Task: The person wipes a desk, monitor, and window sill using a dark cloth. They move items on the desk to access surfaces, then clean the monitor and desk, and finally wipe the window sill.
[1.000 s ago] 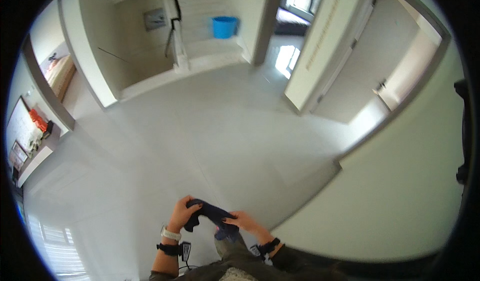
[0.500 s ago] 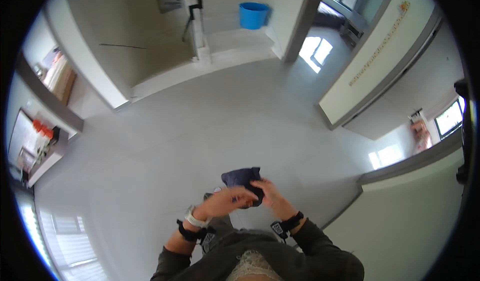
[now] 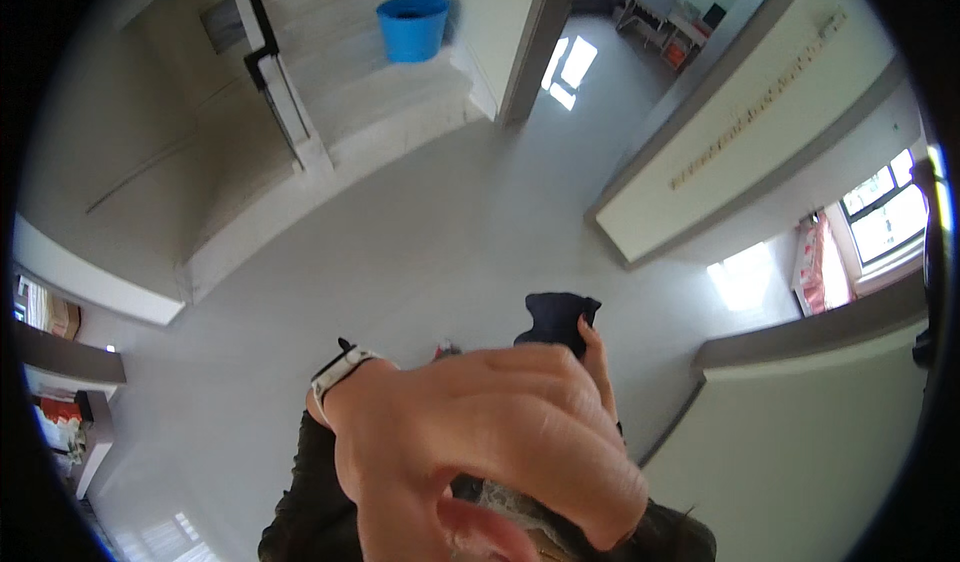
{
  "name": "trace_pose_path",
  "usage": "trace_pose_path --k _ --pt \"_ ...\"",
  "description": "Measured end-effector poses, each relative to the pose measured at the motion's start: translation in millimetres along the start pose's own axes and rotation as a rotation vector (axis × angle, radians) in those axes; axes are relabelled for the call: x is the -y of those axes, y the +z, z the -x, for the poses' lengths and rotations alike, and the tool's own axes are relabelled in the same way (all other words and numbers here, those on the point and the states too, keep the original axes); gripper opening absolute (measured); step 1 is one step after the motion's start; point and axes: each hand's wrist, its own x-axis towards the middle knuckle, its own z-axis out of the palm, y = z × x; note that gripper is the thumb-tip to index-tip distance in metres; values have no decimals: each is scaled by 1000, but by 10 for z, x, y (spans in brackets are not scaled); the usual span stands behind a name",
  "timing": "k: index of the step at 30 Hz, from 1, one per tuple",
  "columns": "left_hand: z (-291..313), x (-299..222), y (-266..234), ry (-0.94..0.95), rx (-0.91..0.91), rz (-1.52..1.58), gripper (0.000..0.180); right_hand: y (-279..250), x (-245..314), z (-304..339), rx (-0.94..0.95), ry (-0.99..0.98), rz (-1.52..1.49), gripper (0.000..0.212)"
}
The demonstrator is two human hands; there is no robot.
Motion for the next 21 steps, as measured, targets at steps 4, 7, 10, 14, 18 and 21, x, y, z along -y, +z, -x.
trace_pose_path --k 4,7,10,14,18,21 --pt "-267 955 -935 65 -6 -84 70 404 420 -1240 4 46 30 33" --pt "-416 1494 -1473 -85 -191 -65 52 723 706 -2064 -22 10 50 31" --pt "-477 2094 -2086 -233 -296 -22 19 930 973 -2893 9 -12 27 32" --pt "-561 2965 -3106 -323 -215 39 31 950 1420 -3935 -24 -76 47 37" --pt "-880 4274 -3834 44 -117 177 59 865 2069 -4713 -217 -145 22 39" --pt "-1263 5185 -4229 100 -179 232 60 843 2643 -5257 -327 -241 27 38"
